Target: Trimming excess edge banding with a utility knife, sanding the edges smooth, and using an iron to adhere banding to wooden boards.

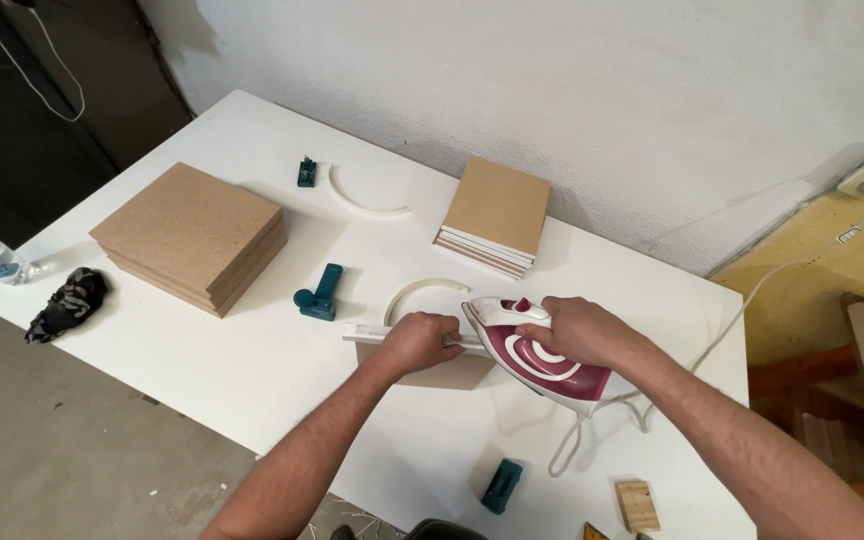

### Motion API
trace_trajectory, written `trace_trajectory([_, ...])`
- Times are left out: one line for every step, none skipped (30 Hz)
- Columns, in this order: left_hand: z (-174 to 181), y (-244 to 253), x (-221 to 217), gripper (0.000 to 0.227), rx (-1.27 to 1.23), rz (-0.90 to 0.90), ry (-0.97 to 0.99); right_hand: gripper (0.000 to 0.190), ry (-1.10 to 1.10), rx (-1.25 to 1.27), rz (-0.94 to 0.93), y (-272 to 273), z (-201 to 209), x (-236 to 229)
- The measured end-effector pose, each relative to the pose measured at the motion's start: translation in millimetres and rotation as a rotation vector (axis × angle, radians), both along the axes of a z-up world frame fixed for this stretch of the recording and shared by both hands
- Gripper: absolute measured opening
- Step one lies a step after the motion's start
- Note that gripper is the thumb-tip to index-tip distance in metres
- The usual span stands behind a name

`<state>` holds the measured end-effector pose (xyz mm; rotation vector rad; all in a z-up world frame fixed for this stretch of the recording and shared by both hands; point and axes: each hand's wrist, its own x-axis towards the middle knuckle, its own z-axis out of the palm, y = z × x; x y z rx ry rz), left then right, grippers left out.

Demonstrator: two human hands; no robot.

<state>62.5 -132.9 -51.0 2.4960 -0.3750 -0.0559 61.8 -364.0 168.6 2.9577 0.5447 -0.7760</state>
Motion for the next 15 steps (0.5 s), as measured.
trace_trajectory([1.2,0.3,-1.1,0.022,-0.002,-0.004,-0.003,0.063,0.0,-0.002,-0.001,-1.5,1.7,0.3])
trace_trajectory([2.6,0.8,-2.0,0.021,-0.004,-0.008,-0.007,0.062,0.001,-0.003,-0.002,-2.9,3.5,0.8])
trace_trajectory([2.4,1.3,-1.8,0.021,-0.003,-0.006,-0.009,0.062,-0.002,-0.001,0.0,-4.8,4.0,0.4])
trace_trajectory([2.3,1.7,-1.6,0.021,-0.012,-0.007,-0.013,0.062,0.004,0.001,-0.017,-6.7,4.6,0.0])
trace_trajectory([1.8,1.0,-1.3,0.021,-0.025,-0.006,-0.017,0.063,0.01,0.002,-0.033,-9.1,5.4,0.1])
trace_trajectory([-1.2,0.2,-1.0,0.021,-0.026,-0.004,-0.019,0.063,0.007,0.001,-0.03,-8.8,3.5,0.1])
trace_trajectory([-3.4,0.2,0.2,0.022,-0.02,-0.012,-0.02,0.062,0.002,0.008,-0.029,-8.2,1.8,0.3])
trace_trajectory([-5.8,0.3,1.4,0.023,-0.015,-0.021,-0.02,0.061,-0.004,0.014,-0.028,-7.6,-0.1,0.5])
trace_trajectory([-9.3,0.7,2.1,0.023,-0.015,-0.019,-0.021,0.061,-0.005,0.014,-0.026,-4.3,0.8,0.0])
trace_trajectory([-12.9,1.2,2.9,0.023,-0.019,-0.021,-0.05,0.062,-0.003,0.007,-0.005,-1.0,1.6,-0.5])
trace_trajectory([-16.4,1.1,3.7,0.022,-0.023,-0.026,-0.079,0.062,0.0,0.0,0.013,1.5,2.3,-1.3])
trace_trajectory([-18.1,0.8,3.4,0.022,-0.022,-0.027,-0.079,0.062,-0.001,0.001,0.013,0.4,-0.2,-1.0])
trace_trajectory([-19.4,1.3,3.3,0.022,0.018,-0.03,-0.107,0.062,-0.004,-0.001,0.021,0.4,-1.9,0.0])
trace_trajectory([-20.8,2.0,3.0,0.021,0.059,-0.034,-0.134,0.062,-0.006,-0.002,0.028,0.7,-3.7,0.8])
trace_trajectory([-13.4,8.9,-1.7,0.021,0.058,-0.03,-0.137,0.062,-0.009,-0.003,0.032,1.1,-2.6,0.4])
